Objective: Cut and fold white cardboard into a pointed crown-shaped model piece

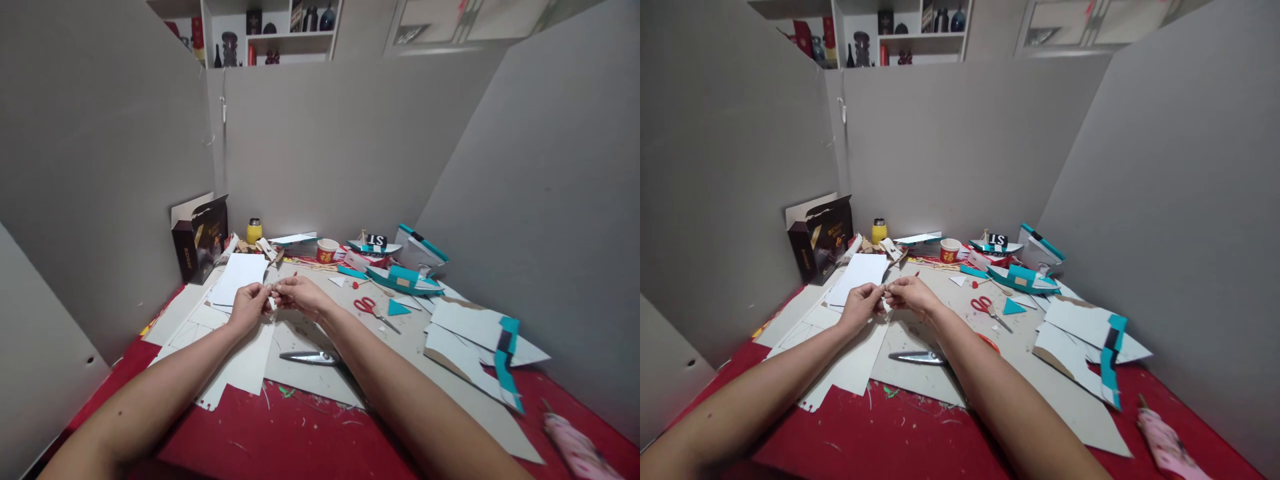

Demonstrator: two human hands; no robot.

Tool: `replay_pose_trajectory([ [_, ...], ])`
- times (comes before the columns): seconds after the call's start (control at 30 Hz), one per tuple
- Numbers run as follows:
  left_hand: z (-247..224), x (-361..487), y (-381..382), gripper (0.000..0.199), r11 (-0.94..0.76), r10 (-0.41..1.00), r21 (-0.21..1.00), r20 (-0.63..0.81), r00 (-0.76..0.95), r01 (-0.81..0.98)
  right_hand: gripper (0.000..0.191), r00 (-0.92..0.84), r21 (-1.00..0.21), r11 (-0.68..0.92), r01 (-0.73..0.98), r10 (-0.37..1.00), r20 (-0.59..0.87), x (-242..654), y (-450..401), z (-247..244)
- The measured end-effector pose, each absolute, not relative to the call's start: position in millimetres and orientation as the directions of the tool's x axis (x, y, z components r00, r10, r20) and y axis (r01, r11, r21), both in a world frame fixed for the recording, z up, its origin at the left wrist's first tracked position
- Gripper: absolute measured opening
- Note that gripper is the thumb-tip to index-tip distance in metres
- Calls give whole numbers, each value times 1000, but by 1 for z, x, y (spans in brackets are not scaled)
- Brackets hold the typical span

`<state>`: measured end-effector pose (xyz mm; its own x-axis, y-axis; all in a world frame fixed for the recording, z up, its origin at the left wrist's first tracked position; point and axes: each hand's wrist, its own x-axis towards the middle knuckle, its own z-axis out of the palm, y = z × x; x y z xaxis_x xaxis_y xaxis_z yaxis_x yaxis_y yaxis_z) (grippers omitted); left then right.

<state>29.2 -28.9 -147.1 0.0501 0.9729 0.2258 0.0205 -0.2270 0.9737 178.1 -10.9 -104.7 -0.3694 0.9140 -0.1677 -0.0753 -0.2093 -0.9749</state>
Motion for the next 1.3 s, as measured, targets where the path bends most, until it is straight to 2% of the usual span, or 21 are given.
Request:
replay_pose_trajectory([
  [0.17,-147,28,-29,30,-194,976,981,191,104,22,19,-341,-978,-191,-89,928,-151,180,-11,-105],
  [0.5,-155,27,-25,25,-104,987,994,99,124,39,11,-344,-988,-139,-75,933,-105,182,-10,-109],
  [1.0,-150,29,-27,29,-203,974,979,200,102,18,14,-336,-982,-157,-106,935,-114,179,-12,-107],
  [1.3,-152,28,-27,26,-194,972,981,192,134,1,18,-332,-983,-154,-99,936,-114,181,-16,-102],
])
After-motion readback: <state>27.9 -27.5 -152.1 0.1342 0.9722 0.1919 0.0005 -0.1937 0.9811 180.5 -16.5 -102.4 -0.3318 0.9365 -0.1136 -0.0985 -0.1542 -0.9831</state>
